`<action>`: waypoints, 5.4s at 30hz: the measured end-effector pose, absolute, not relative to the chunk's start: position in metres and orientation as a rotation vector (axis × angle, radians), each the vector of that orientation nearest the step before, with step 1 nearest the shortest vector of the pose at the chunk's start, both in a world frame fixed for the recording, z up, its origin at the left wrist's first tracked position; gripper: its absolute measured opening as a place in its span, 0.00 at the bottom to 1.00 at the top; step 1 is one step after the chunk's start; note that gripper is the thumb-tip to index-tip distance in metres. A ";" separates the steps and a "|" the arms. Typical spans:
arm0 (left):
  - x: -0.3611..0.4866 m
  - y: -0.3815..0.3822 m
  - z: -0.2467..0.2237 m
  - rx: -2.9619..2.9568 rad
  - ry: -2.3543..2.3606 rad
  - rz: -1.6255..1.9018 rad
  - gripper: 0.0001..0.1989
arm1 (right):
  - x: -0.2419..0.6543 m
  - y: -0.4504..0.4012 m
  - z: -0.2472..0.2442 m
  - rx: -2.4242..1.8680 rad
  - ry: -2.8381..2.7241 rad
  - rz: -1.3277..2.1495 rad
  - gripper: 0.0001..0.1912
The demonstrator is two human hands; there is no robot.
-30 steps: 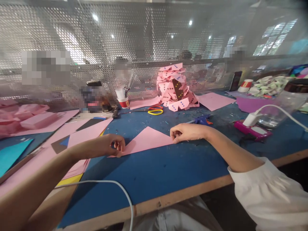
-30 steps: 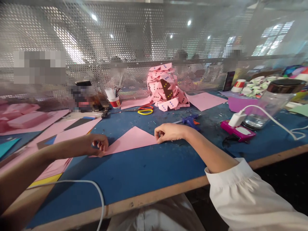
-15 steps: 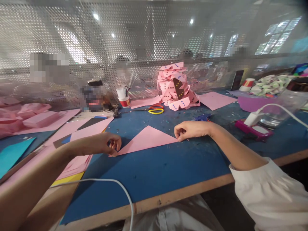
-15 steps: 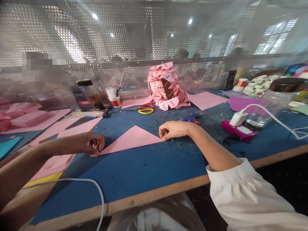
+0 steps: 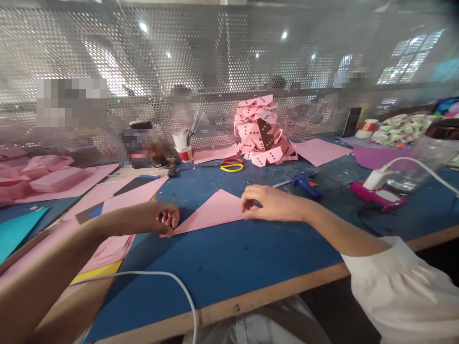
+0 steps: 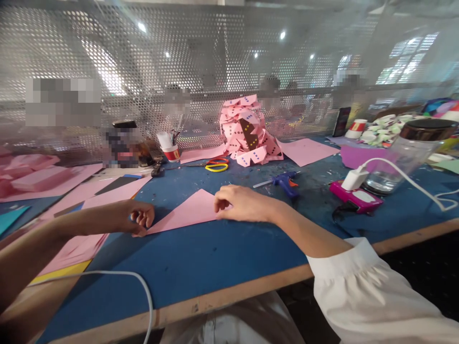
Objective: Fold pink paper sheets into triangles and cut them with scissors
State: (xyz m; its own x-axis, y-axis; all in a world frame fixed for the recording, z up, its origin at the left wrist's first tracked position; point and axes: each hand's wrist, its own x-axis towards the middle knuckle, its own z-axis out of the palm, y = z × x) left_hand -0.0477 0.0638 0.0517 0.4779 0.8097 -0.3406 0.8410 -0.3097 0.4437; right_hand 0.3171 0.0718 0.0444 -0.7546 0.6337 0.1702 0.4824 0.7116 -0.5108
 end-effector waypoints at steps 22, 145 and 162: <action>-0.012 0.039 0.015 2.812 1.162 0.304 0.08 | 0.300 0.065 0.021 -0.722 -2.709 0.132 0.04; -0.021 0.050 0.030 2.367 1.282 0.139 0.08 | 0.323 0.085 0.042 -1.045 -2.714 0.751 0.08; -0.007 0.020 0.010 2.963 1.254 0.483 0.10 | 0.313 0.060 0.044 -0.981 -2.784 0.226 0.06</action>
